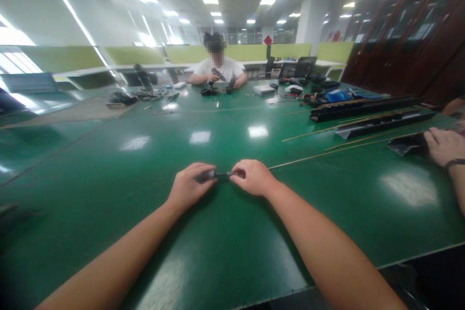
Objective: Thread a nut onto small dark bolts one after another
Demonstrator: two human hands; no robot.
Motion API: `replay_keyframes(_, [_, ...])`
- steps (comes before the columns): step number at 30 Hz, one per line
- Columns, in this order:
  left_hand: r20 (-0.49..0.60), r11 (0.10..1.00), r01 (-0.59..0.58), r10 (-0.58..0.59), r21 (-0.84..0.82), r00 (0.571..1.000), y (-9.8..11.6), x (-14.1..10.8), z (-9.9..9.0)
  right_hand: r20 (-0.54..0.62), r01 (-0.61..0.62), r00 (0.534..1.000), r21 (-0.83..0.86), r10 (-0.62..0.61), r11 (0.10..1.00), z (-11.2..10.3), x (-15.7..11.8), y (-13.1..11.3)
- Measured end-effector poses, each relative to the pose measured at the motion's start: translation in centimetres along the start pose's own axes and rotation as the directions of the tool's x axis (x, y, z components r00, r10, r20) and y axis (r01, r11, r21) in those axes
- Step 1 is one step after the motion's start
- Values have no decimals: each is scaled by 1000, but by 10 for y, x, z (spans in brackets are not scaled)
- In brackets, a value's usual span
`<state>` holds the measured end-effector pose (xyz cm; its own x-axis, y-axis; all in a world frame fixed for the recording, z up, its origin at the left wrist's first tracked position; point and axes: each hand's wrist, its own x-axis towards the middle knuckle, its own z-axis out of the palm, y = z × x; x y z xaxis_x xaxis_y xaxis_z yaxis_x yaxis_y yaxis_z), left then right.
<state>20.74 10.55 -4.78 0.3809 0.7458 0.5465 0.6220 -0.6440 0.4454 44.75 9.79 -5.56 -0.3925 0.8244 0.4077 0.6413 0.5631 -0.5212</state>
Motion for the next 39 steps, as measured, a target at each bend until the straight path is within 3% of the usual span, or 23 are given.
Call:
replay_keyframes(19, [-3, 1000, 24, -24, 12, 1000, -5, 1, -1, 6, -16, 1000, -15, 16, 1000, -3, 0, 0])
replay_keyframes(24, [-133, 980, 195, -189, 39, 973, -9, 2, -2, -8, -40, 999, -31, 40, 999, -4, 1, 2])
replay_keyframes(28, [-116, 901, 373, -405, -222, 907, -8, 3, -9, -9, -61, 998, -56, 61, 997, -4, 2, 2])
replay_keyframes(31, [-19, 757, 468, -535, -457, 845, -5, 0, -25, 0, -71, 997, -65, 71, 995, -4, 2, 1])
replay_keyframes(33, [27, 712, 512, -571, -480, 820, -1, -5, -43, 3, -73, 997, -69, 73, 995, -4, 2, 0])
replay_keyframes(36, [27, 740, 566, -599, -362, 800, 5, -25, -81, 4, -73, 997, -83, 73, 994, -5, 2, -1])
replay_keyframes(39, [-20, 709, 685, -697, -165, 717, 6, -62, -124, 0, -70, 998, -93, 71, 993, -4, 1, -3])
